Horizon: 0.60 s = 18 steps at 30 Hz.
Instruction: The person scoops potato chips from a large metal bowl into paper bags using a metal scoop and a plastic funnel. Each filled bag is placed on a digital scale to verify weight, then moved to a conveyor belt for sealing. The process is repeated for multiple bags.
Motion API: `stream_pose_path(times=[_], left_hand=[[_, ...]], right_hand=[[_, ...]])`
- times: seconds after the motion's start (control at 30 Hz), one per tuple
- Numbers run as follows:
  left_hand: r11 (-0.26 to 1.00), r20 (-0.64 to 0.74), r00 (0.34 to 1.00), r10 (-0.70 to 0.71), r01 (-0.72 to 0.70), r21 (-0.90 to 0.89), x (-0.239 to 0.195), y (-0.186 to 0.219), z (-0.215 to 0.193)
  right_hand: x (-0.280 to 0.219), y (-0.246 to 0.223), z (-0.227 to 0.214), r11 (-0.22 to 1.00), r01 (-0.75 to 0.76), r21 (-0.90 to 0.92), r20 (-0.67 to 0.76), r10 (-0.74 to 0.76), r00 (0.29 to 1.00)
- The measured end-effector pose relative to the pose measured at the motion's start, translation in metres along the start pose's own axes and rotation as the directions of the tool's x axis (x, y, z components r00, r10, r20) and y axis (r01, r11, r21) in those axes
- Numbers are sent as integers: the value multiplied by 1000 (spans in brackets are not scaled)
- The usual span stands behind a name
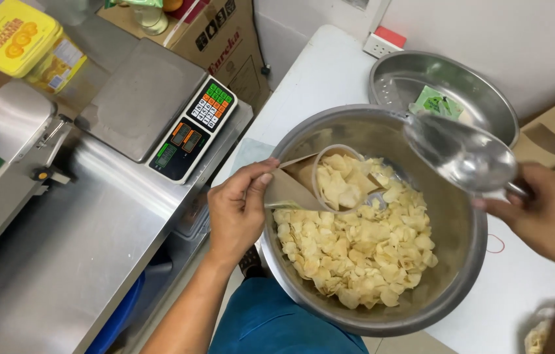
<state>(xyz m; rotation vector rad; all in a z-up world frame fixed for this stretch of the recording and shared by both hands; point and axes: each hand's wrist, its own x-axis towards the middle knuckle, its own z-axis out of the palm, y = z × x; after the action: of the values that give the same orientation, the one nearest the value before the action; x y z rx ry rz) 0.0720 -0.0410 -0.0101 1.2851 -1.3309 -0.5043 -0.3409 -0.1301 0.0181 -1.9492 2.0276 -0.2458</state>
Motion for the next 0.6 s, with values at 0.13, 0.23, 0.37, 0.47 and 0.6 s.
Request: stream_pose_path(times=[0.13, 0.23, 0.37, 0.47, 0.6], left_hand=[[999, 13, 999, -40, 40, -15, -1, 4, 0], [998, 8, 999, -53, 53, -39, 0, 8, 0], [988, -37, 992, -124, 120, -95, -1, 10, -13], [974, 47, 979, -198, 202, -101, -6, 4, -25], [972, 59, 979, -196, 202, -122, -5, -1, -27]], right_hand=[[10, -115, 0, 951, 100, 292, 177, -156, 972], [3, -169, 15, 893, 146, 425, 260, -275, 926], [-5, -209, -5, 874, 117, 471, 256, -263, 930], [0, -211, -4, 868, 133, 479, 202, -256, 945], [-9, -227, -17, 891, -37, 452, 319, -123, 940]])
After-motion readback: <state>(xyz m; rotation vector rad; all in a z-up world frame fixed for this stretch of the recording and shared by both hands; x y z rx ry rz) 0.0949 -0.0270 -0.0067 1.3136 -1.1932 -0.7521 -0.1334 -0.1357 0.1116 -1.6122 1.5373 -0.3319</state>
